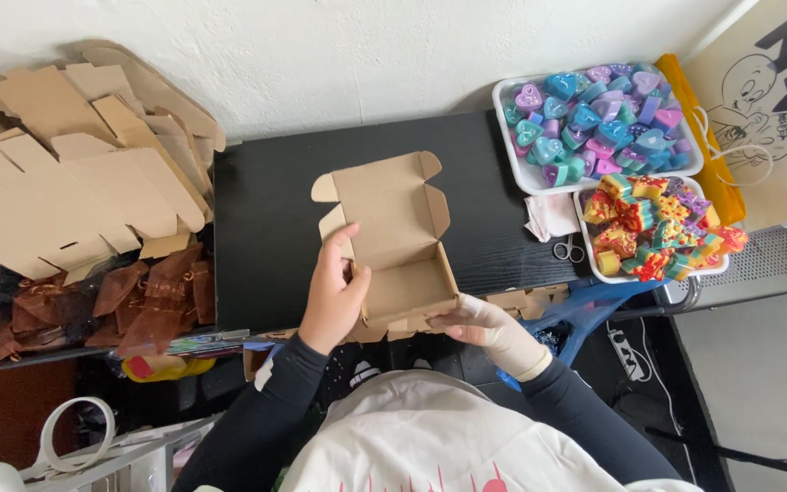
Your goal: Assembling cardboard boxes and filling them with colorful heart-shaped wax melts.
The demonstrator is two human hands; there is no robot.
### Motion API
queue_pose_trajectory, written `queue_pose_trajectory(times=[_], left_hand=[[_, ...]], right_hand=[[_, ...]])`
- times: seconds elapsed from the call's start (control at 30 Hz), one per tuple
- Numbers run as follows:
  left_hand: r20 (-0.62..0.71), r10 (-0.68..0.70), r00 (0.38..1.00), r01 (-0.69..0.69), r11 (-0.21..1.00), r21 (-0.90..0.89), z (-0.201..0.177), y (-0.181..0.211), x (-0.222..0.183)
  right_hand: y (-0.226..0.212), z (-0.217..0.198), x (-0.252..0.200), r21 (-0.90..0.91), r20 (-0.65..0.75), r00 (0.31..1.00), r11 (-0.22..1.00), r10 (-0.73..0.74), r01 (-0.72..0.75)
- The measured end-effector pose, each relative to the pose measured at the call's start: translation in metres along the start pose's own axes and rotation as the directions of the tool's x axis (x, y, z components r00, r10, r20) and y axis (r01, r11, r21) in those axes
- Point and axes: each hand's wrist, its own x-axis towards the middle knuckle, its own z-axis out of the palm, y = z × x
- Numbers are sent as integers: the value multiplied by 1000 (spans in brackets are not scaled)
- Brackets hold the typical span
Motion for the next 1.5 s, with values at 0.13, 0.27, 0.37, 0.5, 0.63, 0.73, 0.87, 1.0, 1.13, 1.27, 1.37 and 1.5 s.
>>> queue_pose_trajectory(times=[0.13,0.27,0.37,0.5,0.63,0.73,0.87,1.0,1.13,1.27,1.37,1.5], left_hand=[[51,32,998,-38,990,136,-9,8,38],[87,28,996,-46,976,213,-13,3,63],[20,228,973,-225,935,276,-11,-4,64],[-41,430,902,-365,811,457,1,16,36],[44,210,977,-185,720,668,9,9,11],[-4,197,980,-145,735,663,10,12,-2],[-22,197,980,-116,657,745,12,6,-6],[-21,222,975,-118,592,798,13,-3,-8],[-23,201,979,-104,597,796,15,0,-7],[-74,428,901,-241,636,733,13,-2,-15],[-77,555,828,-323,587,743,8,-20,-25],[6,681,733,-434,460,775,7,-40,-33]], right_hand=[[-9,-20,-22,-168,-209,978,986,-16,-20],[-29,-27,-32,-519,-451,866,853,-215,-59],[-45,-34,-28,-835,-464,704,530,-537,-146],[-62,-45,-17,-959,-132,544,-32,-828,-282],[-58,-56,1,-912,-86,612,-185,-786,-366],[-44,-67,7,-871,-117,688,-259,-716,-417],[-46,-64,3,-904,-111,702,-222,-703,-366],[-29,-61,-28,-974,17,605,-150,-796,-171],[37,-82,-70,-986,79,521,-145,-850,-87],[107,-97,-86,-876,-475,746,165,-467,-454],[160,-123,-94,-730,-683,724,140,-96,-669],[202,-139,-93,-678,-722,629,-116,288,-726]])
